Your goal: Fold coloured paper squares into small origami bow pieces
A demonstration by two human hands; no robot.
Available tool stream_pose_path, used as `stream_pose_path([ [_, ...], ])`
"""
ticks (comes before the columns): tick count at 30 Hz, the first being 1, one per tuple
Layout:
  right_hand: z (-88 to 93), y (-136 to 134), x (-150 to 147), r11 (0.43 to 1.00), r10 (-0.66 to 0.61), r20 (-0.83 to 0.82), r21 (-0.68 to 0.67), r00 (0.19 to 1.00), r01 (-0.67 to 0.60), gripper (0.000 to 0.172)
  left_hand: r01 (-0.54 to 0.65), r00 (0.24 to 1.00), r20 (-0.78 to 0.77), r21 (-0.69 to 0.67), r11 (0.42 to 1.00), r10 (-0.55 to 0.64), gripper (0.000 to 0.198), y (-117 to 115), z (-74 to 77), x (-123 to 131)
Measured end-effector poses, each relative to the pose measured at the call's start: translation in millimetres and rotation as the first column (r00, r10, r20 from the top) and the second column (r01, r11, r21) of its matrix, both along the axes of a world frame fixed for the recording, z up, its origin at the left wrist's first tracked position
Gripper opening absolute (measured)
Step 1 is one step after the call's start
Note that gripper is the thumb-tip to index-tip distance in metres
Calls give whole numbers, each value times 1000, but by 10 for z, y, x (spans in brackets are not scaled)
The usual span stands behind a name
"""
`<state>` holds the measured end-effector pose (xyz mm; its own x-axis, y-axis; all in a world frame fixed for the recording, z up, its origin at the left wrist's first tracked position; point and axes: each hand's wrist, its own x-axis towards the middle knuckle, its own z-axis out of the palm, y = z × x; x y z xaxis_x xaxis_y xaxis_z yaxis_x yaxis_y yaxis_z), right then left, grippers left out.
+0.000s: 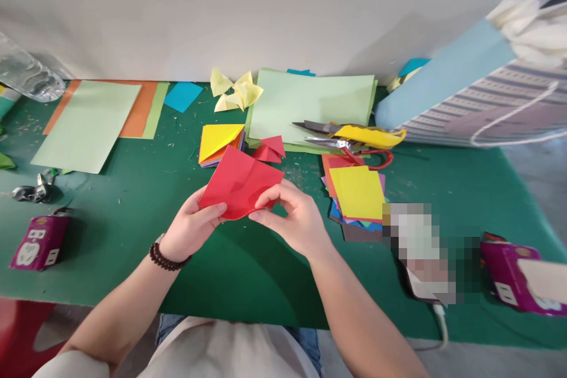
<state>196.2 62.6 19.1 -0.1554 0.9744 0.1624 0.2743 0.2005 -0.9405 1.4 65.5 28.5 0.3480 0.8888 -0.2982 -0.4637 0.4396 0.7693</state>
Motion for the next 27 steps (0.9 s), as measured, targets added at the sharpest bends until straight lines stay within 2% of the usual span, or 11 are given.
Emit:
stream_pose_path([
  [2, 40, -90, 48, 999, -10, 105, 40, 994, 6, 19, 38, 997, -64, 34, 999, -36, 41, -40, 21, -30],
  [5, 3, -309, 111, 976, -83, 315, 217, 945, 14, 19, 123, 967, -234, 96, 988, -98, 38, -172, 10, -89],
  [8, -169, -541, 109, 921, -178, 496, 388, 850, -33, 22, 254, 842, -524, 174, 951, -129, 33, -379, -98, -146],
  [10, -313, -644, 70, 905, -173, 575, 413, 799, -101, 26, 217, 734, -677, 307, 927, 52, 43, -541, -220, -172],
  [11, -379, -675, 45, 904, -160, 600, 409, 784, -128, 25, 176, 643, -736, 414, 893, 214, 49, -625, -287, -180],
  [13, -479, -698, -1, 899, -153, 624, 410, 767, -154, 25, 210, 449, -769, 586, 783, 455, 53, -789, -407, -189],
  [14, -510, -698, -18, 899, -147, 625, 408, 766, -161, 26, 279, 409, -765, 624, 730, 498, 51, -866, -453, -189],
  [16, -538, -689, -32, 901, -116, 621, 395, 775, -181, 29, 461, 436, -789, 608, 646, 432, 50, -996, -514, -185],
  [17, -541, -686, -29, 901, -90, 615, 386, 783, -199, 30, 510, 424, -813, 579, 636, 399, 47, -1048, -528, -180],
  [21, -550, -693, 26, 880, 31, 582, 369, 812, -298, 26, 558, 350, -866, 500, 662, 358, 40, -1163, -525, -162],
  [27, -550, -729, 59, 894, 120, 527, 311, 841, -322, 15, 534, 335, -883, 466, 705, 330, 37, -1250, -495, -149],
])
